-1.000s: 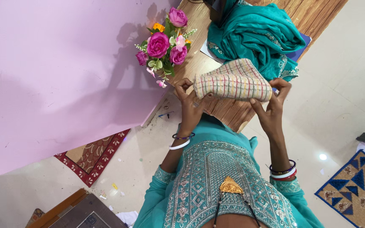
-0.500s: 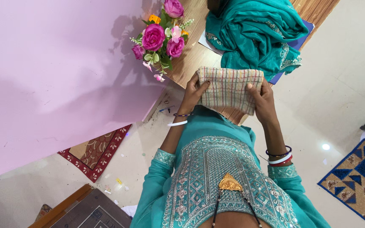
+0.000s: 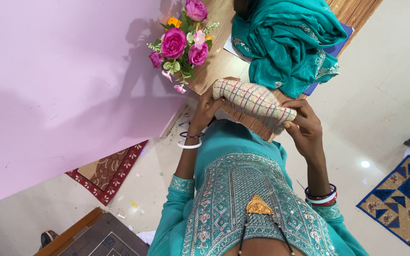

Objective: The person folds a cloth and then uses it to wipe the surface and handle of a wooden door.

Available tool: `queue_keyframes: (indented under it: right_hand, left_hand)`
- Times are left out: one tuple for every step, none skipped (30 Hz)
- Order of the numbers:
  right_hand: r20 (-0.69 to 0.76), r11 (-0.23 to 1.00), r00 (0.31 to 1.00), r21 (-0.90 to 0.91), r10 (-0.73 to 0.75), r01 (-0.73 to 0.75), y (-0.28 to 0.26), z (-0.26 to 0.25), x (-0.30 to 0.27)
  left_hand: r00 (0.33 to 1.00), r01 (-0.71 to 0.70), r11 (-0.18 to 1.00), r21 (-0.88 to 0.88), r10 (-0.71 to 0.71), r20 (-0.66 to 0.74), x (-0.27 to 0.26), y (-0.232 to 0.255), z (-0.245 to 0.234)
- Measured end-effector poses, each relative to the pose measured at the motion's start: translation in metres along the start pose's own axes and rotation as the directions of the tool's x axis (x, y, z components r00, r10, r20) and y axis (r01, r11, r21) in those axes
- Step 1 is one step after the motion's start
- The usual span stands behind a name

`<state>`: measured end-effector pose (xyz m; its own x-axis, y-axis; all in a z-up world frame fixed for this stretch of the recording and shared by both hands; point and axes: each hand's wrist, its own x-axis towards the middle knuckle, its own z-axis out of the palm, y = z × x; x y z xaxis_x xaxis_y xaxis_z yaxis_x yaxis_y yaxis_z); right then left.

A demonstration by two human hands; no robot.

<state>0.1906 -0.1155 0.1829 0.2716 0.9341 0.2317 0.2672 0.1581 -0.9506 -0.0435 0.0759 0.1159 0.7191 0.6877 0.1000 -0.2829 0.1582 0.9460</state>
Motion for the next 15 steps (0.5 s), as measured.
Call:
queue_keyframes:
  right_hand:
    - [-0.018, 0.999, 0.999, -0.012, -0.037, 0.037, -0.004, 0.001, -0.001]
    - [-0.032, 0.997, 0.997, -0.023, -0.073, 0.073, -0.006, 0.002, -0.002]
    - [-0.031, 0.997, 0.997, -0.021, -0.071, 0.070, -0.003, 0.003, -0.002]
    - [-0.041, 0.999, 0.999, 0.027, -0.024, 0.025, 0.003, 0.003, -0.001]
    - [-0.048, 0.997, 0.999, 0.076, 0.024, -0.020, 0.013, 0.004, -0.001]
    - [-0.050, 0.997, 0.998, 0.075, 0.023, -0.020, 0.027, 0.003, 0.003]
    - [-0.066, 0.983, 0.989, 0.139, 0.132, -0.121, 0.046, 0.002, 0.011]
    - [-0.072, 0.952, 0.967, 0.206, 0.244, -0.225, 0.065, 0.001, 0.016]
    - [-0.071, 0.951, 0.966, 0.206, 0.250, -0.231, 0.084, 0.000, 0.021]
    - [-0.114, 0.937, 0.942, -0.119, 0.315, -0.328, 0.102, -0.002, 0.027]
    - [-0.175, 0.812, 0.916, -0.425, 0.360, -0.400, 0.113, -0.003, 0.027]
    - [-0.166, 0.817, 0.922, -0.427, 0.351, -0.388, 0.118, 0.001, 0.023]
    - [-0.226, 0.815, 0.950, -0.494, 0.217, -0.304, 0.117, 0.007, 0.015]
    - [-0.276, 0.795, 0.957, -0.560, 0.084, -0.231, 0.115, 0.014, 0.010]
    - [-0.271, 0.798, 0.959, -0.559, 0.082, -0.226, 0.117, 0.022, 0.016]
  left_hand:
    - [0.999, 0.049, 0.998, 0.033, -0.049, -0.012, -0.004, -0.010, -0.004]
    - [0.995, 0.100, 0.993, 0.066, -0.098, -0.028, -0.009, -0.020, -0.009]
    - [0.994, 0.102, 0.993, 0.065, -0.101, -0.030, -0.013, -0.032, -0.014]
    - [0.990, 0.135, 0.990, 0.036, -0.134, -0.036, -0.015, -0.045, -0.018]
    - [0.985, 0.167, 0.986, 0.006, -0.166, -0.042, -0.015, -0.060, -0.022]
    - [0.985, 0.166, 0.986, 0.006, -0.166, -0.040, -0.011, -0.076, -0.026]
    - [0.974, 0.220, 0.973, 0.063, -0.216, -0.076, -0.002, -0.092, -0.030]
    - [0.956, 0.281, 0.953, 0.115, -0.267, -0.118, 0.001, -0.106, -0.033]
    - [0.955, 0.285, 0.952, 0.112, -0.272, -0.120, 0.003, -0.116, -0.036]
    - [0.975, 0.150, 0.777, 0.612, -0.016, -0.220, 0.006, -0.124, -0.038]
    - [0.954, 0.070, 0.344, 0.937, 0.251, -0.164, 0.006, -0.128, -0.037]
    - [0.950, 0.073, 0.339, 0.938, 0.262, -0.169, 0.004, -0.124, -0.037]
    - [0.939, 0.097, 0.348, 0.932, 0.279, -0.202, -0.002, -0.116, -0.033]
    - [0.928, 0.122, 0.359, 0.926, 0.289, -0.234, -0.006, -0.106, -0.028]
    - [0.927, 0.126, 0.356, 0.926, 0.291, -0.238, -0.003, -0.096, -0.027]
